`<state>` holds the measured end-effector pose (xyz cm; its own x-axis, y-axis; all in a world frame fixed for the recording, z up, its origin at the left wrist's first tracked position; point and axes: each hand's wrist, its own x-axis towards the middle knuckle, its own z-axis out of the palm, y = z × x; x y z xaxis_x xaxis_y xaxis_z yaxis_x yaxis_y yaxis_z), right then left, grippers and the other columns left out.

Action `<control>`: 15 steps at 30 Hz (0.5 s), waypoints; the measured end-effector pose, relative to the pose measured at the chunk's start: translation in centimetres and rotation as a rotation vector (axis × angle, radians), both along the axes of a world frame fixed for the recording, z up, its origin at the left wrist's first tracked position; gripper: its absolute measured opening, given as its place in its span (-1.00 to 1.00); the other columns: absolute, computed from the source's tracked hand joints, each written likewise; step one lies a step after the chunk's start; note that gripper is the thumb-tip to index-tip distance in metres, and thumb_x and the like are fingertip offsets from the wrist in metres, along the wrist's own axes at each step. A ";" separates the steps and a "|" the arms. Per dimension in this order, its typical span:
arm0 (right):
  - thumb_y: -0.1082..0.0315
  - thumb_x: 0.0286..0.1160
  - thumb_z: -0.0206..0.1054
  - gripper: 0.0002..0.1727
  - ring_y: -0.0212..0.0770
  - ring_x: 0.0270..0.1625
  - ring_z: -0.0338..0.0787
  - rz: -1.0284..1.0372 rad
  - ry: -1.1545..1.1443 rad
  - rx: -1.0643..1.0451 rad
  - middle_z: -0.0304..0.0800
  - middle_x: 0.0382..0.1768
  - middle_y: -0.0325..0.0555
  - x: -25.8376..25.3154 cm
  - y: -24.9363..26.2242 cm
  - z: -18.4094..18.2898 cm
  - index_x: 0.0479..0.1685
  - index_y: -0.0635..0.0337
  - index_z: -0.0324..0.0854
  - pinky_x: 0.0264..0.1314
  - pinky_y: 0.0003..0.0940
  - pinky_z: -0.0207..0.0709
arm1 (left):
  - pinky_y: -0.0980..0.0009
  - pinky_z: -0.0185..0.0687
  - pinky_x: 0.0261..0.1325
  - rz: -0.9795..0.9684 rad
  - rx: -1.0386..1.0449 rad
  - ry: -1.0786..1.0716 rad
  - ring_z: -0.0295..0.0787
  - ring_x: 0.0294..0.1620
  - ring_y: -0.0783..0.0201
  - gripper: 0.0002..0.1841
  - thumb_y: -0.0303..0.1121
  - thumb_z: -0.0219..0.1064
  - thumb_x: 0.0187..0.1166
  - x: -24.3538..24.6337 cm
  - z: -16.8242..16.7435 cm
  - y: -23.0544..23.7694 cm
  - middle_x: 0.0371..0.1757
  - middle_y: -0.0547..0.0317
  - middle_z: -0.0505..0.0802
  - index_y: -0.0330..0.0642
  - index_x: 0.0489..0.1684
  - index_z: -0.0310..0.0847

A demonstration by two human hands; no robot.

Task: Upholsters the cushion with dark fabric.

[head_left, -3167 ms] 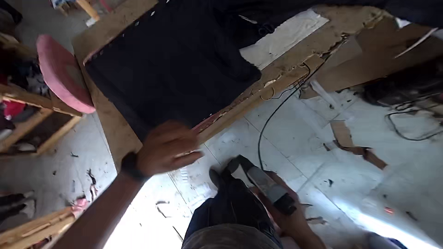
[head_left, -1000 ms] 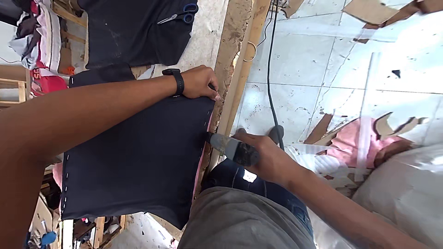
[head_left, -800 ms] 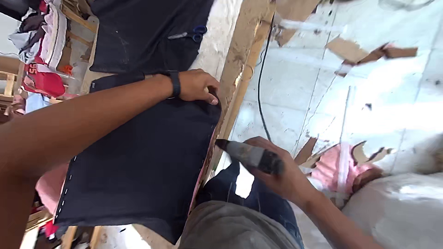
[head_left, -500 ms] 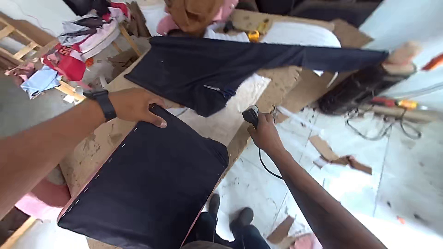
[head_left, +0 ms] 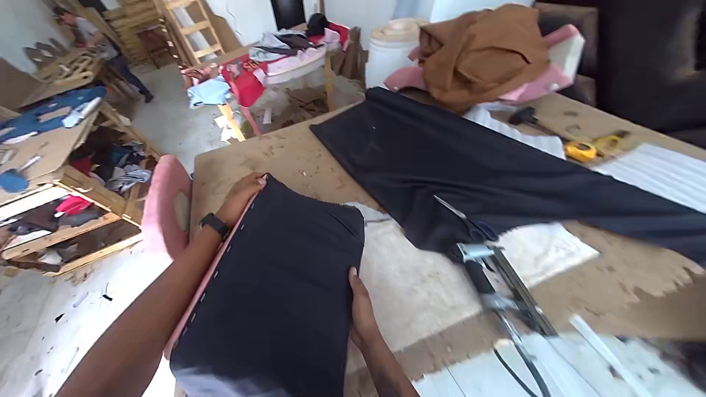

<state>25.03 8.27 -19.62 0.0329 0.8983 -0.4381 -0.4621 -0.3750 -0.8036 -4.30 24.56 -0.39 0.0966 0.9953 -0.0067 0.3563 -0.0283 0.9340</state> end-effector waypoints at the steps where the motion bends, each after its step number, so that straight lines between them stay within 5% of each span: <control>1: -0.14 0.82 0.01 -0.31 -0.16 0.39 0.77 0.006 -0.016 0.030 0.74 0.38 0.03 0.3 0.8 1.0 0.70 0.17 0.34 0.46 -0.09 0.68 | 0.20 0.74 0.24 0.028 0.025 -0.015 0.80 0.14 0.31 -0.51 -0.03 0.04 0.79 -0.2 0.9 -0.5 0.17 0.08 0.86 -0.12 0.49 0.57; 4: -0.07 0.84 0.02 -0.33 -0.25 0.46 0.71 0.074 -0.186 0.184 0.69 0.46 -0.02 4.4 2.7 6.4 0.71 0.23 0.31 0.55 -0.19 0.61 | 0.35 0.74 0.27 0.066 0.203 -0.105 0.77 0.16 0.45 -0.51 0.01 -0.01 0.80 -0.3 4.0 -4.9 0.20 0.26 0.85 -0.06 0.46 0.58; 8: -0.07 0.77 0.11 -0.28 -0.34 0.50 0.66 0.209 -0.390 0.500 0.65 0.51 -0.10 10.3 5.9 14.7 0.75 0.23 0.27 0.56 -0.34 0.58 | 0.32 0.64 0.46 0.140 0.548 -0.248 0.69 0.40 0.35 -0.39 0.18 0.05 0.69 1.2 6.7 -12.3 0.42 0.26 0.77 -0.02 0.52 0.56; 15: 0.08 0.75 0.21 -0.26 -0.31 0.60 0.56 0.345 -0.364 0.663 0.48 0.65 0.01 14.4 5.5 17.7 0.77 0.38 0.17 0.66 -0.33 0.48 | 0.27 0.60 0.50 0.260 0.688 -0.266 0.67 0.44 0.24 -0.30 0.27 0.01 0.68 3.9 5.2 -18.5 0.44 0.14 0.75 -0.06 0.55 0.53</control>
